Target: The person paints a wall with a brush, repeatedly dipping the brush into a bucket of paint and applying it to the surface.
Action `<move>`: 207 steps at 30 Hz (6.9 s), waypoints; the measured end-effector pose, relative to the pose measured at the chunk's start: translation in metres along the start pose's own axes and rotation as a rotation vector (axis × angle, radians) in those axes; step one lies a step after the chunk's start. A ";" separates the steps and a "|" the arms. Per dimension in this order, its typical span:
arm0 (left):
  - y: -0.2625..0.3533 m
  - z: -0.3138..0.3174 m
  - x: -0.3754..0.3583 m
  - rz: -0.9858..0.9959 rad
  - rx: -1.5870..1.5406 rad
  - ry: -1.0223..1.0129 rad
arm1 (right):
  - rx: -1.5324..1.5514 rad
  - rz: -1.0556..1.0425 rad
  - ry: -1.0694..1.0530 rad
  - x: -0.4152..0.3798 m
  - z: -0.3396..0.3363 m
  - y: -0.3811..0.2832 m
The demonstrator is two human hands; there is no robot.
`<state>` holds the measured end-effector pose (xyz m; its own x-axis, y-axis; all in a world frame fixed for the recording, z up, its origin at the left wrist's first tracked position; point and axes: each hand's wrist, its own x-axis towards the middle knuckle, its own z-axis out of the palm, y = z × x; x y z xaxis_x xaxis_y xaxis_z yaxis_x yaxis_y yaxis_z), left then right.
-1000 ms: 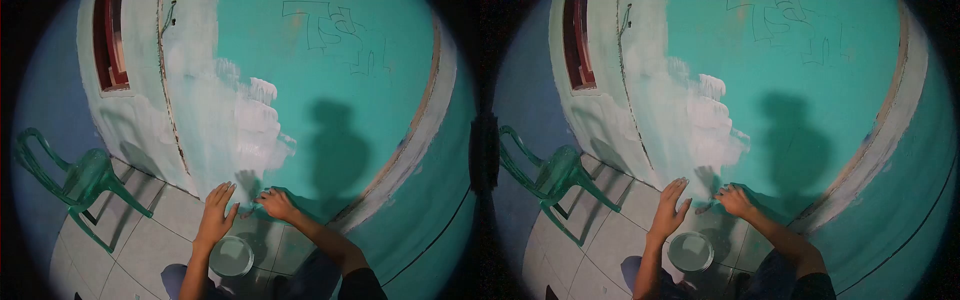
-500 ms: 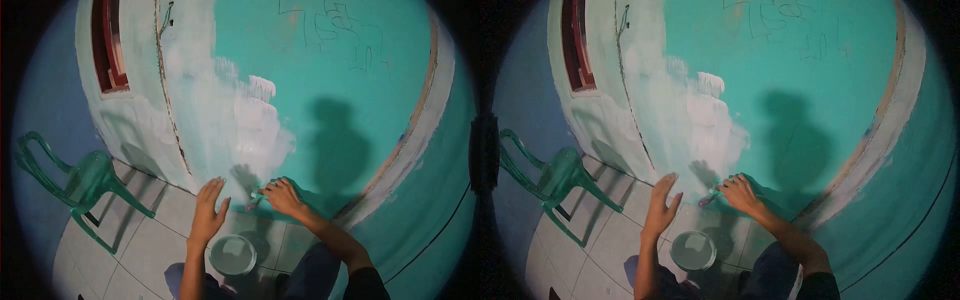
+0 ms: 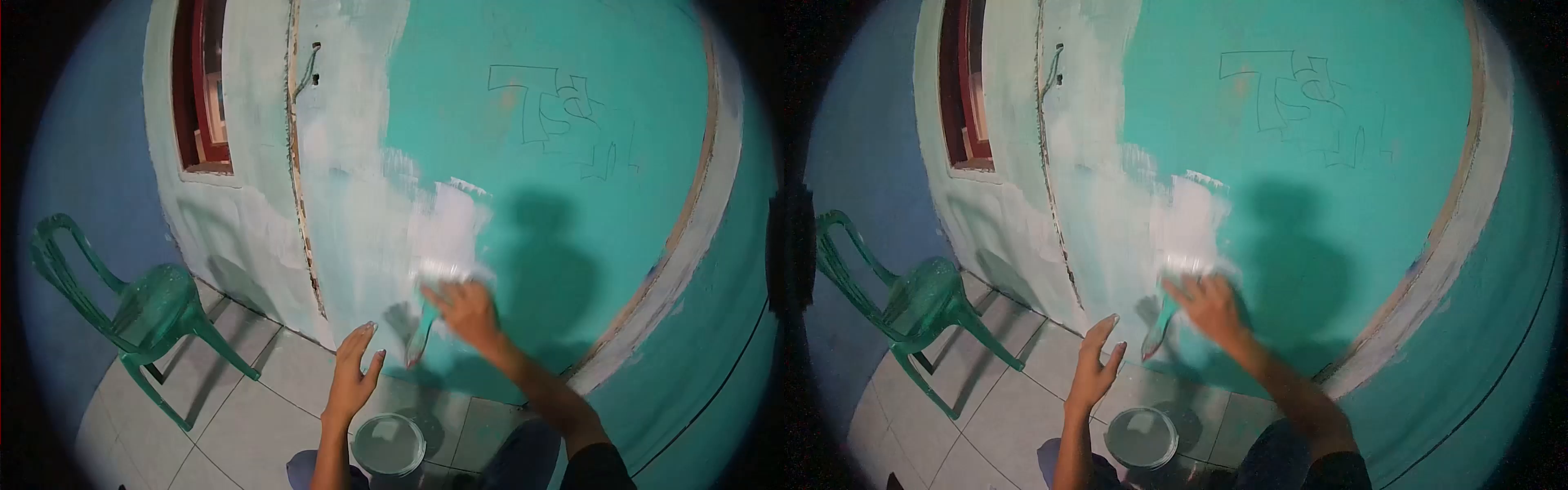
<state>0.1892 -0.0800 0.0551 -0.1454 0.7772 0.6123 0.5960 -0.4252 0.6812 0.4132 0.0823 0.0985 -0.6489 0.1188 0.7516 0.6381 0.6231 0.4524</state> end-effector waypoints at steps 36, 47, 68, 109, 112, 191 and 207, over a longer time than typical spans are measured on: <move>-0.018 -0.032 0.004 -0.059 -0.053 0.197 | -0.016 0.005 0.078 0.065 0.045 -0.033; -0.028 -0.033 -0.002 -0.017 -0.037 0.186 | 0.145 0.096 0.069 0.134 -0.015 0.009; -0.009 0.008 0.008 0.027 0.010 0.100 | -0.270 0.091 0.141 0.044 -0.043 0.045; 0.010 0.002 -0.002 0.057 0.032 0.062 | 0.178 0.182 -0.166 -0.034 -0.025 0.029; 0.005 0.000 -0.002 0.049 0.025 0.043 | 0.088 0.165 0.075 0.058 -0.090 0.077; 0.022 0.029 -0.010 0.094 0.041 -0.116 | 0.076 0.221 -0.152 -0.160 0.010 -0.041; -0.003 0.022 -0.004 0.074 0.084 -0.056 | -0.158 0.142 0.139 -0.007 -0.026 0.032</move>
<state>0.2048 -0.0715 0.0415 -0.0558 0.7706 0.6348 0.6682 -0.4436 0.5972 0.4487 0.0814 0.1205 -0.4918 0.0823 0.8668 0.7829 0.4775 0.3988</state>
